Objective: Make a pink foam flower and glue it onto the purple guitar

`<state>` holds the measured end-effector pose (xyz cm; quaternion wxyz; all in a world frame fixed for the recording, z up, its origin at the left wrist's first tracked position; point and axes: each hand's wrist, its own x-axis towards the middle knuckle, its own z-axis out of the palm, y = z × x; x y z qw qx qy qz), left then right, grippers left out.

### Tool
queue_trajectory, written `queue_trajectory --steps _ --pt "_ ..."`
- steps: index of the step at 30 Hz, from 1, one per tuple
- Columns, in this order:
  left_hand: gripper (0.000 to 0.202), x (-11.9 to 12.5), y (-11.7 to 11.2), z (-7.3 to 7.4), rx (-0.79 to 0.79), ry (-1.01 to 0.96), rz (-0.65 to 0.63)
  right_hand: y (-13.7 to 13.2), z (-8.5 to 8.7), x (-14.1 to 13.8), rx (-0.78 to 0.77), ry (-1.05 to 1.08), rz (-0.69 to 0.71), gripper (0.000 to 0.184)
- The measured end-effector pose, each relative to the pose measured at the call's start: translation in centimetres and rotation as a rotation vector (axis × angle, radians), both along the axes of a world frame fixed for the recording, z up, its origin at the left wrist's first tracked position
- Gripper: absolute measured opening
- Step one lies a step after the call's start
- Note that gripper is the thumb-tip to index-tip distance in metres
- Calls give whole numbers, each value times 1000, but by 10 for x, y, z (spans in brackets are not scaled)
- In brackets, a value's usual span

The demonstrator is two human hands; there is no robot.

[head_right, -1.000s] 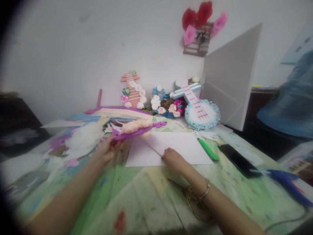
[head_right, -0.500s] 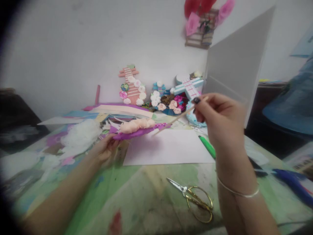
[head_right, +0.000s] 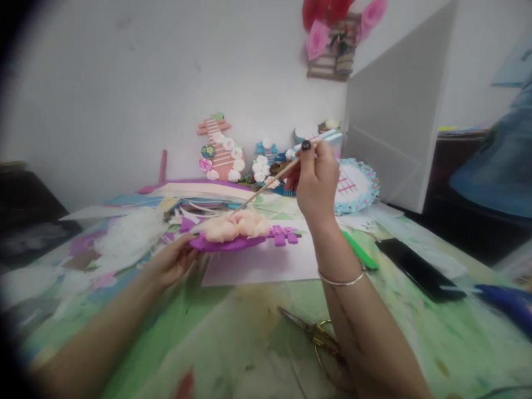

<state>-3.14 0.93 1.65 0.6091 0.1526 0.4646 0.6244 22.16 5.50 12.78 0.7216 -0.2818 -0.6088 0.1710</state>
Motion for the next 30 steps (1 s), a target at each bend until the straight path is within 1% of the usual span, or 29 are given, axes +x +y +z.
queue_trajectory --steps 3,6,8,12,19,24,30 --pt "21 0 1 -4 3 11 -15 1 -1 -2 -55 4 95 18" --pt "19 0 1 -8 10 9 -24 1 -1 -2 -64 39 169 16" --pt "17 1 1 -8 17 -1 -55 2 -2 -3 -67 54 205 16" --pt "15 2 -2 -6 16 -11 -120 5 -4 -4 -94 62 242 18" --pt "18 3 -3 -4 8 27 -152 16 -9 -7 -77 37 291 17" --pt "19 6 -5 -2 14 48 -149 14 -11 -10 -87 13 325 16" --pt "20 9 -7 -1 10 50 -144 10 -12 -11 -110 -131 413 20"
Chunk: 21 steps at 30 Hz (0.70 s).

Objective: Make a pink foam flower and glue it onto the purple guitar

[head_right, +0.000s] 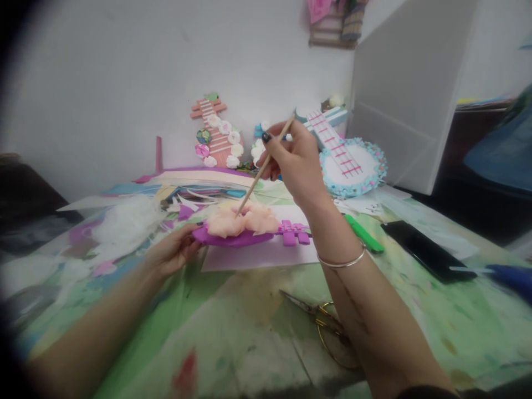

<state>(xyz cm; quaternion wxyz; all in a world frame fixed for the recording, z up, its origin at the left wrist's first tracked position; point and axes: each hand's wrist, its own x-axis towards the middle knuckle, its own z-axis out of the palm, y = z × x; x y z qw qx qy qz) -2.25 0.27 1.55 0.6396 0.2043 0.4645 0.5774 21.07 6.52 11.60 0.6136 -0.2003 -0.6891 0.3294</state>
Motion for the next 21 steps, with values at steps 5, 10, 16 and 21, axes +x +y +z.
queue_trajectory --steps 5,10,16,21 --pt "17 -2 2 -3 13 29 5 -2 -2 -2 30 -104 27 21" --pt "18 -1 0 -3 36 45 -7 -2 -1 -2 102 -104 13 23" --pt "18 0 -2 -1 31 72 -5 -7 -1 -5 76 -128 25 26" --pt "17 0 -2 -3 43 84 -17 -16 -2 -13 0 -186 93 26"
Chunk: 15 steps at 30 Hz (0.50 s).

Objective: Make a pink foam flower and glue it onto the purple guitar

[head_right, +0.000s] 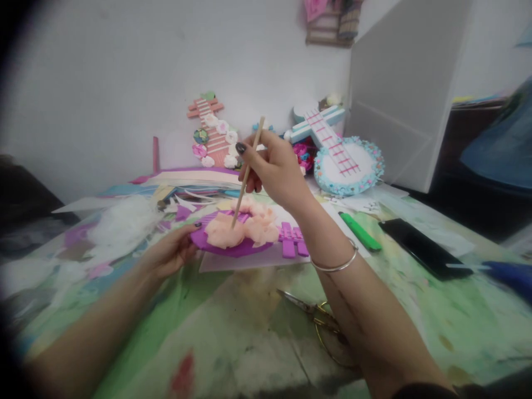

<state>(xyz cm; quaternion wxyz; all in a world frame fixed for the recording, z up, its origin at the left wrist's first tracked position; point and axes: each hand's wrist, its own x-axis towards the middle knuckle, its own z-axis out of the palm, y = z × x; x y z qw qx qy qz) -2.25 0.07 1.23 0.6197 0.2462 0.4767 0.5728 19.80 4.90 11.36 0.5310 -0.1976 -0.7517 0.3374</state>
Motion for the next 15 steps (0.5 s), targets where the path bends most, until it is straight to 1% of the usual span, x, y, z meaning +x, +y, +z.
queue_trajectory --steps 4,11,15 --pt "16 1 0 0 -7 -20 17 -2 -1 -3 -11 -11 32 25" --pt "12 1 1 0 -10 -73 4 0 -2 -3 -10 16 -4 23" --pt "15 3 0 0 -27 -71 21 1 -4 -4 -6 -11 26 25"
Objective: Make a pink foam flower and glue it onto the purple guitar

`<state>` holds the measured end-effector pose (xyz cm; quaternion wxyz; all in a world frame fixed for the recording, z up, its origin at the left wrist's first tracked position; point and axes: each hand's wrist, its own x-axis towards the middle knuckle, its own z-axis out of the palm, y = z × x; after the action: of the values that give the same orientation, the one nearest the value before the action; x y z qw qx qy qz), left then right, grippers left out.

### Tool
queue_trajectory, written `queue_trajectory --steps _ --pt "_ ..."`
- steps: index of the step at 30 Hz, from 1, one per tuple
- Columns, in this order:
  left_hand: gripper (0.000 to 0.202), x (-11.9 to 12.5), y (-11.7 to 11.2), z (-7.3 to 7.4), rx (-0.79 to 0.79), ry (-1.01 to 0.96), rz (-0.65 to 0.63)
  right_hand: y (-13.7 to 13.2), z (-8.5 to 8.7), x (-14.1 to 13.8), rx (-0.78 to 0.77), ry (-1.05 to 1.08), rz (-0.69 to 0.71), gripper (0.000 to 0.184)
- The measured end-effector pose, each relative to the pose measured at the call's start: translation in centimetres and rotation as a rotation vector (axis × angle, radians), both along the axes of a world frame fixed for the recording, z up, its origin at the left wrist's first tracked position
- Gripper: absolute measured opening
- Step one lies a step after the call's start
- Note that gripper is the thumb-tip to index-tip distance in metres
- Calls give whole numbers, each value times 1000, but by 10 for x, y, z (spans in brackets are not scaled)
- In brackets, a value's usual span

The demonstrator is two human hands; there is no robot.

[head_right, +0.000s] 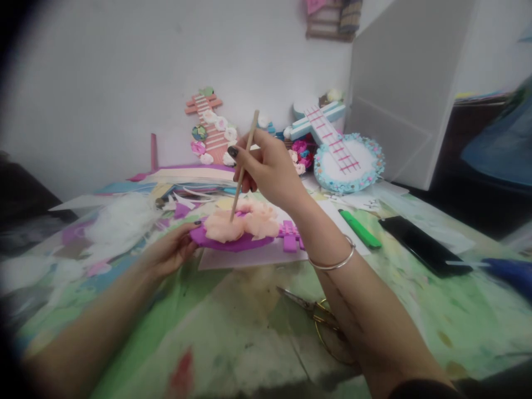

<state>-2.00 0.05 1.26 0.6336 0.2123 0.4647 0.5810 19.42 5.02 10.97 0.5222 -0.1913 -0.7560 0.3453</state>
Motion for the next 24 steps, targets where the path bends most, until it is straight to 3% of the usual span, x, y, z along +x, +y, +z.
queue_trajectory --steps 13,19,24 --pt "12 -2 3 -5 13 -10 -1 -1 -1 -3 0 1 16 27" --pt "10 -2 0 -6 143 89 -24 -2 2 0 22 43 -25 25" --pt "27 -3 -2 -6 273 197 -115 -4 6 6 56 83 -76 20"
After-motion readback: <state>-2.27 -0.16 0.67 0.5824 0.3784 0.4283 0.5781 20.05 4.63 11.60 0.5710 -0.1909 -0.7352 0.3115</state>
